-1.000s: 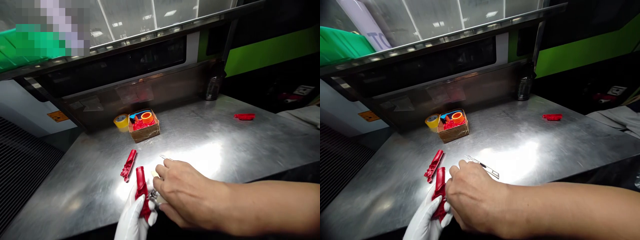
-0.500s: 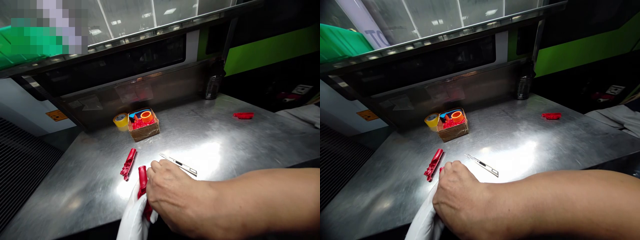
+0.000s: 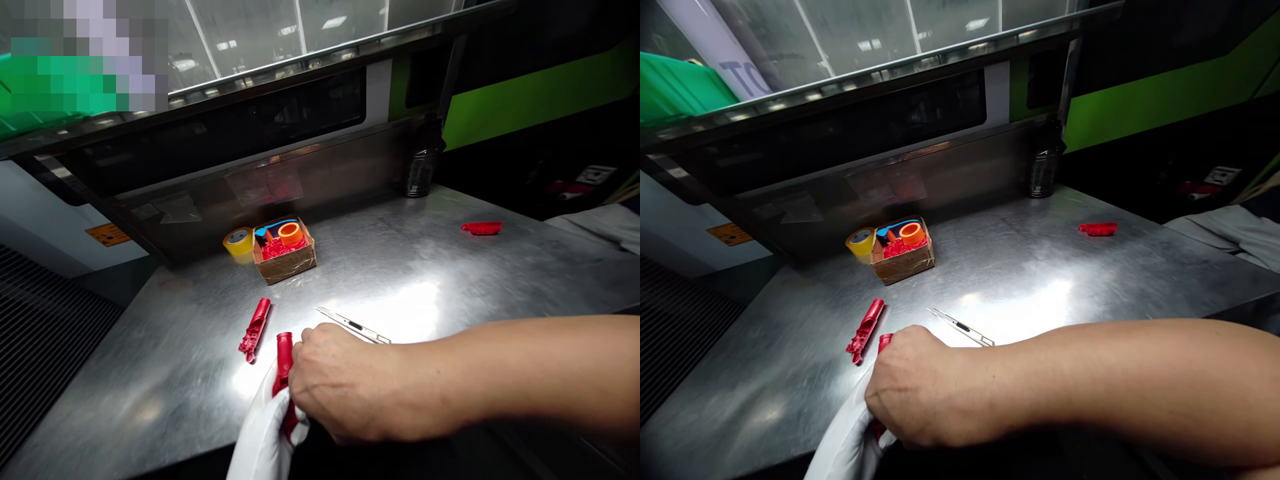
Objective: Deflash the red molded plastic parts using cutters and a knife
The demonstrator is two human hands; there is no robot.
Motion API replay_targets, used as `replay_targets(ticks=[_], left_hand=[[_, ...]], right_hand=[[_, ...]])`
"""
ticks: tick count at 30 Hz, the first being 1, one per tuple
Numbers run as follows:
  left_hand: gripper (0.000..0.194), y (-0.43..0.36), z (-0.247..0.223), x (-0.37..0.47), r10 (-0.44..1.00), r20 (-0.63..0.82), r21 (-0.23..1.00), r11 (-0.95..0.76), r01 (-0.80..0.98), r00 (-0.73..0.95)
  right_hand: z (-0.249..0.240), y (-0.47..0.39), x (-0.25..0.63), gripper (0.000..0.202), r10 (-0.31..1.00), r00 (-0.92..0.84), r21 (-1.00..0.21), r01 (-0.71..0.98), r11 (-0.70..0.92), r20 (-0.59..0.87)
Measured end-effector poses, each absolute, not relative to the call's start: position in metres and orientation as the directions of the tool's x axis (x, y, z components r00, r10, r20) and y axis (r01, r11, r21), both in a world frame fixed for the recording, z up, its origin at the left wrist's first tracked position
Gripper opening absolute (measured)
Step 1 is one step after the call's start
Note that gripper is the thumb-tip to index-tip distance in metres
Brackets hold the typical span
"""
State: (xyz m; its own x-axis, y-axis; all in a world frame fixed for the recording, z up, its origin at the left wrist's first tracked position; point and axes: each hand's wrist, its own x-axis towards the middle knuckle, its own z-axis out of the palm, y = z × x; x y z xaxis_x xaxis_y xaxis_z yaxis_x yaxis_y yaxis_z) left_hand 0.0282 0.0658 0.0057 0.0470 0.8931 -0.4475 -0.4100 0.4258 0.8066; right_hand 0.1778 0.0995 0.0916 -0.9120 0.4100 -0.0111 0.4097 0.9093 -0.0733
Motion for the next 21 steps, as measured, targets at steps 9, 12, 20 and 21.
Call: replay_targets(ticks=[9, 12, 20, 21], left_hand=[[0.048, 0.065, 0.014, 0.022, 0.922, -0.386, 0.807, 0.358, -0.47, 0.04], [0.046, 0.064, 0.01, 0.018, 0.926, -0.373, 0.798, 0.349, -0.491, 0.052], [0.046, 0.061, 0.012, 0.015, 0.906, -0.419, 0.759, 0.382, -0.527, 0.054], [0.044, 0.06, 0.013, 0.015, 0.908, -0.415, 0.761, 0.382, -0.524, 0.059]], right_hand=[[0.101, 0.099, 0.17, 0.015, 0.467, -0.882, 0.003, 0.468, 0.884, -0.067], [0.105, 0.1, 0.165, 0.014, 0.487, -0.871, 0.059, 0.483, 0.873, -0.071], [0.114, 0.1, 0.165, 0.01, 0.482, -0.856, -0.012, 0.492, 0.87, -0.185], [0.114, 0.099, 0.166, 0.011, 0.487, -0.855, -0.026, 0.499, 0.866, -0.177]])
